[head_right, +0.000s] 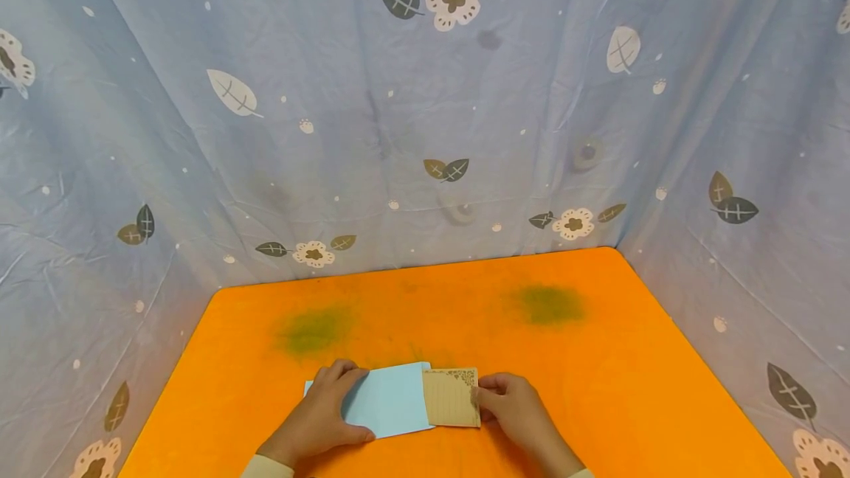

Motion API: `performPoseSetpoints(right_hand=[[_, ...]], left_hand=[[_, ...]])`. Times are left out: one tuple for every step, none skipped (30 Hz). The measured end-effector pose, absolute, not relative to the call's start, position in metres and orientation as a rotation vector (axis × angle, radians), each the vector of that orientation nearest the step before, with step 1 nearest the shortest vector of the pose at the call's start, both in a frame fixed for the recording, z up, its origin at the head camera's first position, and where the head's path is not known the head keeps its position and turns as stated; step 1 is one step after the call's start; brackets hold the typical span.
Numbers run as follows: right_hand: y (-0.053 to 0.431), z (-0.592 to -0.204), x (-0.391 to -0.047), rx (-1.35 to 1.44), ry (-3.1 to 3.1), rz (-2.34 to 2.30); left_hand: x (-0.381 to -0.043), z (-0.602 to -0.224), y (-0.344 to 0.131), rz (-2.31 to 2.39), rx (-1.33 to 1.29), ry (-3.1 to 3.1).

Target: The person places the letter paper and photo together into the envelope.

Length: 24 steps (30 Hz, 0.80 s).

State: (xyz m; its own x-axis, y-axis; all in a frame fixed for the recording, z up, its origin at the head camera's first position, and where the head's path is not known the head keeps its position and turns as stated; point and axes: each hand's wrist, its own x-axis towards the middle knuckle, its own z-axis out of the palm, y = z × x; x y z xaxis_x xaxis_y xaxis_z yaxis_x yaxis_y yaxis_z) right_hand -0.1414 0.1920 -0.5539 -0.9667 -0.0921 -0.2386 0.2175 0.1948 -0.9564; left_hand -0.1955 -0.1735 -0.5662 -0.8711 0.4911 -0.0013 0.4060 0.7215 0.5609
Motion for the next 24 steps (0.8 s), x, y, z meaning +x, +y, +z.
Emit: performPoseSetpoints(right_hand=[[0.1918,-0.5529,-0.1407,0.128,2.227,-1.843],[0.1915,-0.5522,-0.1402,0.138,2.227,-1.838],[0.1911,-0.5512,-0.1397,0.15,2.232,-1.832],[0.1906,-0.5505,-0.1392,0.159,2.231,-1.828],[0.19,-0.5497,-0.1387,0.165,2.231,-1.824],[0.1894,-0.5489,-0.1384,0.169,2.229,-1.822],[0.189,-0.5483,-0.1381,0.167,2.222,-1.822],[0.1887,-0.5478,-0.1378,0.157,2.216,-1.824],[0.1885,-0.5473,-0.1376,0.144,2.215,-1.824],[0.1883,-0.547,-0.1376,0.131,2.212,-1.825],[0.1882,-0.5467,-0.1376,0.118,2.214,-1.826],[0.1882,-0.5466,-0.1377,0.104,2.215,-1.827],[0.1884,-0.5466,-0.1379,0.089,2.221,-1.825],[0.1887,-0.5468,-0.1381,0.075,2.228,-1.822],[0.1891,-0.5472,-0.1383,0.06,2.232,-1.82],[0.1895,-0.5476,-0.1386,0.05,2.231,-1.821],[0.1899,-0.5481,-0.1389,0.038,2.231,-1.82],[0.1902,-0.5486,-0.139,0.028,2.227,-1.822],[0.1904,-0.549,-0.1391,0.02,2.218,-1.829],[0.1904,-0.5493,-0.1391,0.017,2.209,-1.836],[0.1902,-0.5495,-0.139,0.013,2.204,-1.841],[0.1899,-0.5495,-0.1389,0.009,2.2,-1.847],[0.1894,-0.5494,-0.1387,0.008,2.202,-1.85],[0.1889,-0.5492,-0.1385,0.008,2.201,-1.857]], left_hand=[[-0.1957,-0.5662,-0.1732,0.849,0.73,2.773],[-0.1958,-0.5661,-0.173,0.847,0.732,2.772],[-0.1959,-0.566,-0.1728,0.845,0.733,2.771],[-0.196,-0.5659,-0.1727,0.843,0.736,2.772],[-0.196,-0.5658,-0.1726,0.842,0.735,2.771],[-0.196,-0.5656,-0.1726,0.843,0.735,2.771],[-0.1959,-0.5654,-0.1726,0.846,0.735,2.771],[-0.1958,-0.565,-0.1727,0.847,0.733,2.772],[-0.1957,-0.5648,-0.1728,0.85,0.732,2.772],[-0.1956,-0.5645,-0.1731,0.854,0.731,2.772],[-0.1955,-0.5644,-0.1733,0.857,0.729,2.771],[-0.1955,-0.5644,-0.1735,0.859,0.73,2.77],[-0.1956,-0.5645,-0.1737,0.86,0.731,2.769],[-0.1957,-0.5647,-0.1738,0.861,0.731,2.768],[-0.1958,-0.565,-0.1739,0.861,0.732,2.767],[-0.1959,-0.5654,-0.174,0.859,0.732,2.766],[-0.196,-0.5659,-0.1741,0.858,0.732,2.766],[-0.1961,-0.5664,-0.1741,0.856,0.732,2.766],[-0.1961,-0.5668,-0.1742,0.855,0.731,2.765],[-0.1961,-0.567,-0.1741,0.855,0.73,2.765],[-0.196,-0.5672,-0.1741,0.854,0.729,2.764],[-0.1959,-0.5673,-0.174,0.856,0.727,2.764],[-0.1958,-0.5672,-0.1739,0.857,0.726,2.763],[-0.1958,-0.567,-0.1737,0.857,0.726,2.763]])
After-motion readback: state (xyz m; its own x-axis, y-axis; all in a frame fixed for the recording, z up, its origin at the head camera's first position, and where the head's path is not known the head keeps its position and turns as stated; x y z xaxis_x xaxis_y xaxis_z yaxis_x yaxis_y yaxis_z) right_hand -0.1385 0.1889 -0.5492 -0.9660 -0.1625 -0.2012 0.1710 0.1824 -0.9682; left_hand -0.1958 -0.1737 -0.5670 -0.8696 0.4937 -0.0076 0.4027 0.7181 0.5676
